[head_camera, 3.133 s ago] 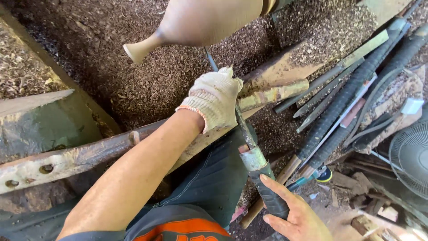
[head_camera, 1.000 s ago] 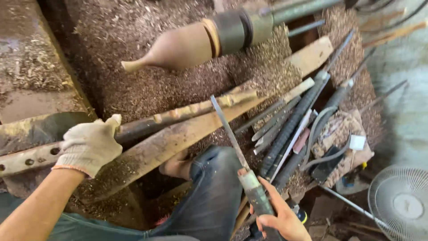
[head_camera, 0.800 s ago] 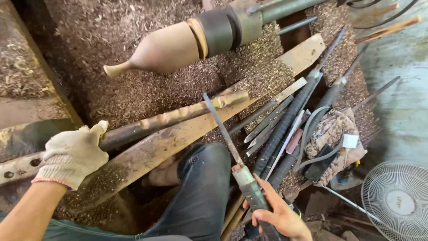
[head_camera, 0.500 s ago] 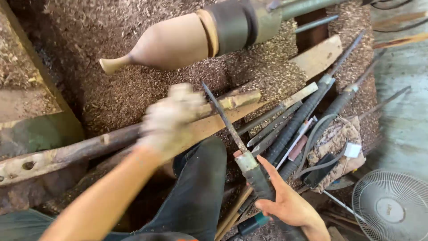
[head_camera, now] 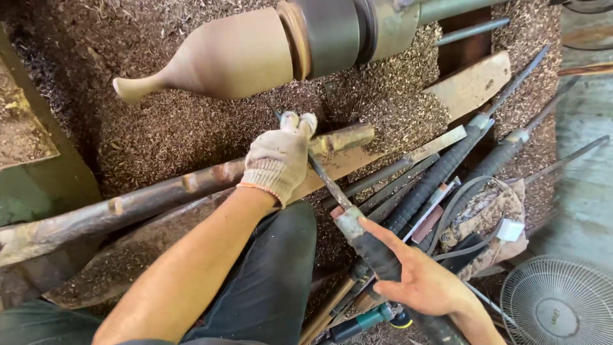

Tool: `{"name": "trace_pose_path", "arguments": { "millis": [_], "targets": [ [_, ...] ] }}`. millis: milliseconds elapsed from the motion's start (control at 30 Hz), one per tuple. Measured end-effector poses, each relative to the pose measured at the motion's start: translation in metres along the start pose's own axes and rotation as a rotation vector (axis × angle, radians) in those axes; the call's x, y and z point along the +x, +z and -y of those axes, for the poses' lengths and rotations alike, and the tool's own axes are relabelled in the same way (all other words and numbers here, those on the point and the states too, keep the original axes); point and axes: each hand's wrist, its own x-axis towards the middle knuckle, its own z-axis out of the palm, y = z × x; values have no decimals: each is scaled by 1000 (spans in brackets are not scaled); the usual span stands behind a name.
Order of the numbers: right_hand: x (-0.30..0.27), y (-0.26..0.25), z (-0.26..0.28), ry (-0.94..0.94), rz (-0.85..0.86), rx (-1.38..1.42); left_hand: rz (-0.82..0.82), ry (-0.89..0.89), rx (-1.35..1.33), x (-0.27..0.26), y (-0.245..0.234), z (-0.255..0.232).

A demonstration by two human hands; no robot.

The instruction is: Use a lathe and gouge to shape a piece of wood into a decorative object.

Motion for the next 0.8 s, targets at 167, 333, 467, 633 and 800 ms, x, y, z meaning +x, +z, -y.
{"name": "trace_pose_path", "arguments": {
  "millis": [167,333,467,633,800],
  "targets": [
    [11,-8,-22,-1,41,56,-14,-126,-5,-2,-3,-5],
    [16,14,-29,-156,-6,135,-38,-65,-41,-4,-8,-6],
    [17,32,-42,-202,-35,216,-68,-23,-69,-4,-7,-3],
    [16,55,-40,-257,-88,311,-88,44,-95,-1,-3,4],
    [18,74,-47,-230,-125,392,-44,54,-92,5,-2,7]
  ]
}}
